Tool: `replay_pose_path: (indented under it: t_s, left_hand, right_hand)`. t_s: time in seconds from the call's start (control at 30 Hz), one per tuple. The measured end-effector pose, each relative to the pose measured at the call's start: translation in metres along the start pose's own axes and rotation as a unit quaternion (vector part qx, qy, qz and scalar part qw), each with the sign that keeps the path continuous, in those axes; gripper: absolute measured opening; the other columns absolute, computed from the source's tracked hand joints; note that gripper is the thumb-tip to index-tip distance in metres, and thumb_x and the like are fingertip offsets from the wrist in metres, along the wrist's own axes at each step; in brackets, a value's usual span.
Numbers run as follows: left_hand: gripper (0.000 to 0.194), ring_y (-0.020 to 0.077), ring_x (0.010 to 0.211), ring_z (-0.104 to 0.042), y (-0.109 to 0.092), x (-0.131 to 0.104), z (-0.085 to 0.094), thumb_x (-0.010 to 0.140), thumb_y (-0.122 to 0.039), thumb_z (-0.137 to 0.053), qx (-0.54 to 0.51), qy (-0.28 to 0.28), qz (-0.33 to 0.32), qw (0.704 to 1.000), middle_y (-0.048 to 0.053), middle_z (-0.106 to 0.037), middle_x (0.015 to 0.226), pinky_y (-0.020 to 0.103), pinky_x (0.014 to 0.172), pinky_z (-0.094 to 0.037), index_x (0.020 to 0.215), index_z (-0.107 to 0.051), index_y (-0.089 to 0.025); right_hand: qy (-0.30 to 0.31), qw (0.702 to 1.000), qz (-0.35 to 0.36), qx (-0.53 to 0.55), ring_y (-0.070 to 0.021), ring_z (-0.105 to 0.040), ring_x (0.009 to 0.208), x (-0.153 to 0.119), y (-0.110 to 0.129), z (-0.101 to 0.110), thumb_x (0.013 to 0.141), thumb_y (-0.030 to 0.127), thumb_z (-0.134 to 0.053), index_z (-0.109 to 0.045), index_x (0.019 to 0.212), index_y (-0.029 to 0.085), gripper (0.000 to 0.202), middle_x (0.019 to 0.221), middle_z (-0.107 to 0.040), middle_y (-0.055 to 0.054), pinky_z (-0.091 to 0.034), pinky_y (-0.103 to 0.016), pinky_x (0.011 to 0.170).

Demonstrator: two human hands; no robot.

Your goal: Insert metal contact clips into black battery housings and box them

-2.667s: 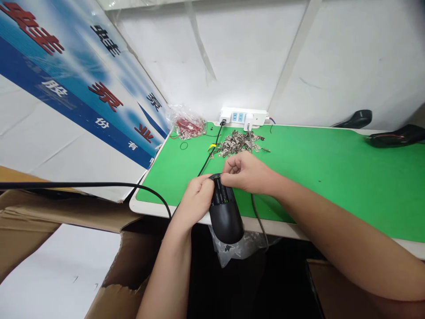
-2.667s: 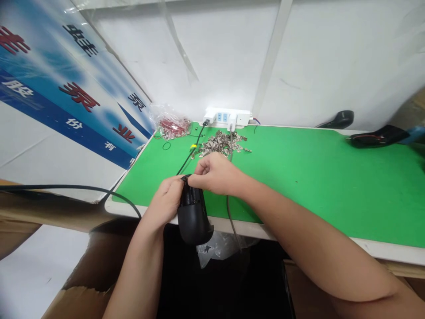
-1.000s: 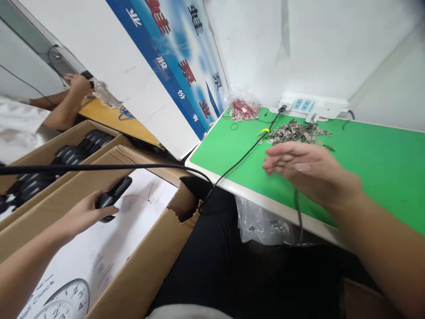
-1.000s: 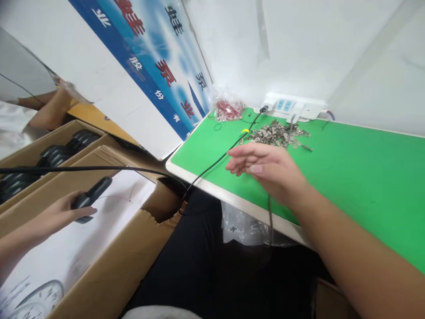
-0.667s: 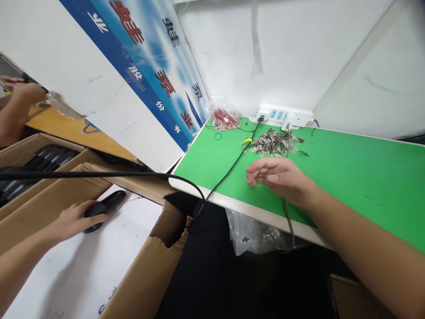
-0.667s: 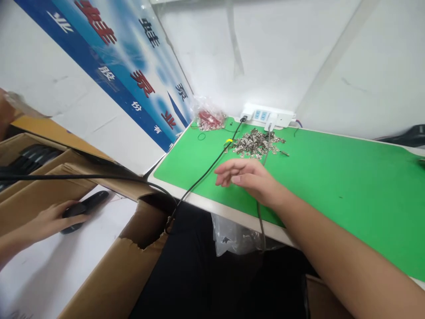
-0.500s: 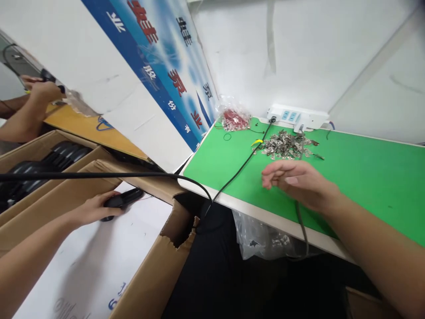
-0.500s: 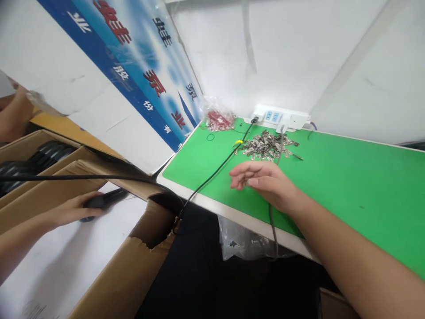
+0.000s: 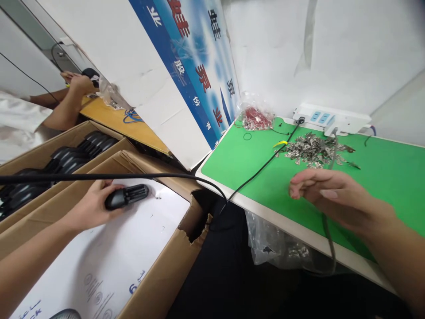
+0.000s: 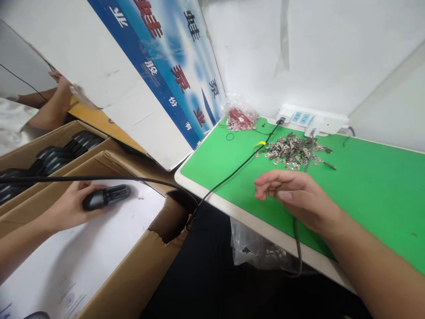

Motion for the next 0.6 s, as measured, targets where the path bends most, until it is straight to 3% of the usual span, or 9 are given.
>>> replay_pose_path:
  t_s: [0.13, 0.23, 0.3, 0.43, 0.53, 0.6]
  left_hand:
    - [0.059, 0.0398, 0.118, -0.058, -0.002, -0.068, 0.006, 0.083, -0.05, -0.059, 0.053, -0.064, -0.098, 0.992, 0.018, -0.055, 0.123, 0.054, 0.108, -0.049, 0.135, -0.058, -0.022]
    - [0.077, 0.0438, 0.118, -0.057, -0.004, -0.11, 0.003, 0.085, -0.049, -0.054, 0.074, -0.094, -0.081, 0.989, 0.016, -0.05, 0.127, 0.06, 0.102, -0.05, 0.157, -0.028, -0.043]
    - [0.085, 0.0456, 0.118, -0.055, -0.005, -0.126, -0.001, 0.086, -0.049, -0.052, 0.077, -0.102, -0.056, 0.99, 0.015, -0.047, 0.128, 0.064, 0.099, -0.05, 0.16, -0.011, -0.051]
    - [0.087, 0.045, 0.123, -0.053, -0.004, -0.129, -0.009, 0.084, -0.046, -0.056, 0.054, -0.086, -0.026, 0.994, 0.014, -0.046, 0.134, 0.062, 0.107, -0.047, 0.16, -0.014, -0.051]
    - [0.077, 0.0439, 0.13, -0.048, 0.001, -0.113, -0.006, 0.083, -0.046, -0.058, 0.039, -0.082, 0.002, 0.996, 0.017, -0.045, 0.134, 0.059, 0.116, -0.041, 0.155, -0.035, -0.035]
    - [0.067, 0.0457, 0.134, -0.043, 0.005, -0.099, 0.002, 0.08, -0.05, -0.06, 0.043, -0.091, 0.014, 0.995, 0.019, -0.047, 0.132, 0.062, 0.119, -0.036, 0.142, -0.053, -0.025]
  right_hand:
    - [0.025, 0.999, -0.005, -0.027, -0.0196, -0.071, 0.085, -0.004, 0.001, -0.002, 0.082, 0.049, -0.077, -0.082, 0.109, 0.029, 0.034, 0.092, -0.076, -0.009, -0.06, -0.025, 0.08]
    - [0.009, 0.999, -0.011, -0.043, -0.0216, -0.07, 0.085, -0.008, 0.001, -0.006, 0.082, 0.051, -0.076, -0.082, 0.108, 0.03, 0.034, 0.091, -0.075, -0.01, -0.06, -0.029, 0.082]
    - [-0.003, 0.999, -0.015, -0.052, -0.0228, -0.069, 0.084, -0.01, 0.001, -0.009, 0.081, 0.052, -0.076, -0.083, 0.106, 0.03, 0.034, 0.089, -0.074, -0.01, -0.06, -0.031, 0.081]
    - [0.006, 0.998, -0.021, -0.06, -0.0246, -0.069, 0.085, -0.011, 0.0, -0.009, 0.081, 0.052, -0.075, -0.082, 0.109, 0.03, 0.036, 0.088, -0.073, -0.012, -0.06, -0.033, 0.081]
    - [0.024, 0.997, -0.022, -0.063, -0.0234, -0.07, 0.087, -0.009, -0.001, -0.007, 0.083, 0.05, -0.074, -0.081, 0.111, 0.031, 0.035, 0.091, -0.073, -0.011, -0.06, -0.031, 0.083]
    - [0.036, 0.997, -0.02, -0.062, -0.0225, -0.07, 0.088, -0.008, -0.001, -0.007, 0.084, 0.049, -0.073, -0.081, 0.112, 0.031, 0.034, 0.092, -0.074, -0.011, -0.059, -0.03, 0.083]
Point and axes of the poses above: each hand's wrist, its own x-axis towards the middle knuckle, its own z-axis out of the back of the hand, y = z × x, the point moved 3 cm from there along x, towards the middle knuckle
